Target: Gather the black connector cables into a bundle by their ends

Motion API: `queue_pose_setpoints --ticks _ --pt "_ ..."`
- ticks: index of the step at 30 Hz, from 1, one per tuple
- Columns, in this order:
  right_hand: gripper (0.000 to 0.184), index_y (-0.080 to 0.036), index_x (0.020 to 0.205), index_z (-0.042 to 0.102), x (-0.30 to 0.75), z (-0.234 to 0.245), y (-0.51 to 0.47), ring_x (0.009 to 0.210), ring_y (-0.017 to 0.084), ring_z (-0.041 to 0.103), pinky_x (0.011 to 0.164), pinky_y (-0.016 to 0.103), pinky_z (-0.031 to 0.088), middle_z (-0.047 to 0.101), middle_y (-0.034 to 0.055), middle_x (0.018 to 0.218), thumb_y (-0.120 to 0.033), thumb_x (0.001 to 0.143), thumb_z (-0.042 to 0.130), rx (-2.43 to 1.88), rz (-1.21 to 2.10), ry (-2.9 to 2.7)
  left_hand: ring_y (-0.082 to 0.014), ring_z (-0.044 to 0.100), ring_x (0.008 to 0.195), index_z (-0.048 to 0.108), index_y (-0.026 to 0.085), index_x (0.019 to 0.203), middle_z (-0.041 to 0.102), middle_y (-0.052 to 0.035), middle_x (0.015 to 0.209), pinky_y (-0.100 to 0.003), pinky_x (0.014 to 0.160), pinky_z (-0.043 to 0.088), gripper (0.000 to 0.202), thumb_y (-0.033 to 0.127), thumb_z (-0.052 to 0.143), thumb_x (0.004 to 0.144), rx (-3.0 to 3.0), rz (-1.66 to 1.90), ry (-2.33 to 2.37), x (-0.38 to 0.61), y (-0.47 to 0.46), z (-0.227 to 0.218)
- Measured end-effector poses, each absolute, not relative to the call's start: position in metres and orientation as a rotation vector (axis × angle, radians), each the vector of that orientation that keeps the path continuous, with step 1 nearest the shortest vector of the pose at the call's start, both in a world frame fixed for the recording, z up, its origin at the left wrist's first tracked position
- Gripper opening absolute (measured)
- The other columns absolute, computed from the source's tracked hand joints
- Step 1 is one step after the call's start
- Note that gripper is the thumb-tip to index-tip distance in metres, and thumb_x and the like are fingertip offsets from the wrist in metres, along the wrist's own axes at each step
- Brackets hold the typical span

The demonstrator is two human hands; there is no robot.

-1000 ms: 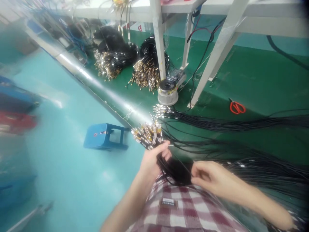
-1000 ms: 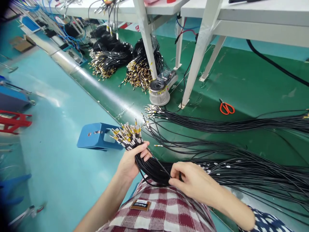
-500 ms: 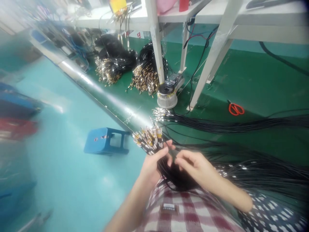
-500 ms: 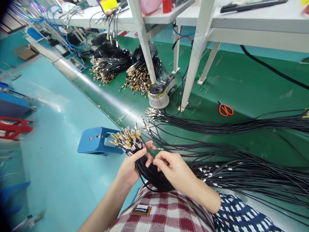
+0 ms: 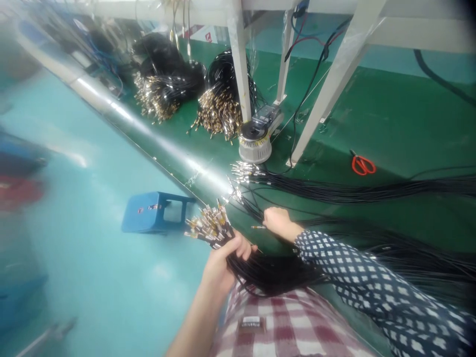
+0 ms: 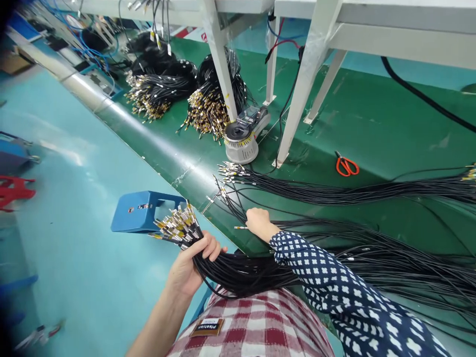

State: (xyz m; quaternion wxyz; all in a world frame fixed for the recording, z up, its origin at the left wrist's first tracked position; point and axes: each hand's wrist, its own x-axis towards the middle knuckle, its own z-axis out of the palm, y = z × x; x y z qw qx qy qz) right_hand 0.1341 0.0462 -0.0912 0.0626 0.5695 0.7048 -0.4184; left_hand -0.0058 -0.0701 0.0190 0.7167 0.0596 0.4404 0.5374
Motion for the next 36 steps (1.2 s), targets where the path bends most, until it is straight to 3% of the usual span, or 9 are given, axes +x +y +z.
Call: queue_pose_setpoints --ticks 4,8,12,20,31,34,36 --pt "0.017 -0.014 0.080 0.065 0.157 -0.079 0.041 0.074 0.017 0.059 0.067 0.027 0.042 0.069 0.0108 0.085 -0.028 0.082 0.055 1.690 -1.500 2.105 -0.0090 0.041 0.050 0.047 0.016 0.057 0.037 0.0048 0.050 -0.032 0.073 0.045 0.027 0.022 0.065 0.076 0.133 1.188 1.021 -0.005 -0.066 0.019" --pt "0.033 -0.013 0.101 0.061 0.198 -0.053 0.026 0.051 0.008 0.044 0.052 0.021 0.037 0.061 0.0007 0.067 -0.040 0.089 0.046 1.517 -1.984 2.046 -0.0081 0.039 0.047 0.053 0.015 0.067 0.038 0.0060 0.048 -0.028 0.064 0.043 0.018 0.021 0.070 0.071 0.104 1.212 1.070 -0.002 -0.061 0.019" --pt "0.041 -0.013 0.106 0.061 0.230 -0.025 0.000 0.053 0.008 0.038 0.052 0.021 0.032 0.045 -0.0046 0.059 -0.048 0.086 0.054 1.372 -2.532 1.832 -0.0078 0.040 0.046 0.061 0.012 0.082 0.040 0.0062 0.047 -0.027 0.061 0.041 0.018 0.019 0.072 0.068 0.067 1.235 1.107 -0.001 -0.060 0.016" --pt "0.031 -0.019 0.092 0.064 0.256 0.001 -0.044 0.069 0.013 0.049 0.063 0.025 0.042 0.056 0.0017 0.079 -0.047 0.087 0.054 1.163 -2.320 1.918 -0.0087 0.043 0.051 0.058 0.013 0.116 0.046 0.0046 0.054 -0.028 0.063 0.041 0.044 0.019 0.068 0.073 0.101 1.266 1.116 0.004 -0.056 0.019" --pt "0.027 -0.022 0.083 0.067 0.254 0.013 -0.074 0.071 0.017 0.054 0.064 0.026 0.046 0.062 0.0029 0.077 -0.045 0.086 0.054 1.243 -2.193 2.060 -0.0074 0.040 0.048 0.066 0.009 0.086 0.041 0.0053 0.048 -0.027 0.060 0.041 0.026 0.022 0.074 0.065 0.037 1.225 1.191 0.011 -0.053 0.025" --pt "0.025 -0.022 0.086 0.066 0.245 0.010 -0.070 0.074 0.017 0.055 0.067 0.026 0.047 0.062 0.0028 0.080 -0.043 0.087 0.053 1.283 -2.187 2.104 -0.0077 0.039 0.047 0.066 0.008 0.087 0.040 0.0052 0.046 -0.026 0.056 0.037 0.025 0.021 0.072 0.066 0.096 1.189 1.162 0.015 -0.055 0.030" --pt "0.025 -0.022 0.088 0.066 0.243 0.008 -0.068 0.076 0.017 0.055 0.068 0.026 0.047 0.062 0.0027 0.079 -0.042 0.088 0.052 1.320 -2.172 2.126 -0.0078 0.038 0.046 0.065 0.009 0.098 0.039 0.0057 0.046 -0.025 0.055 0.035 0.032 0.019 0.070 0.068 0.136 1.194 1.125 0.016 -0.057 0.033"
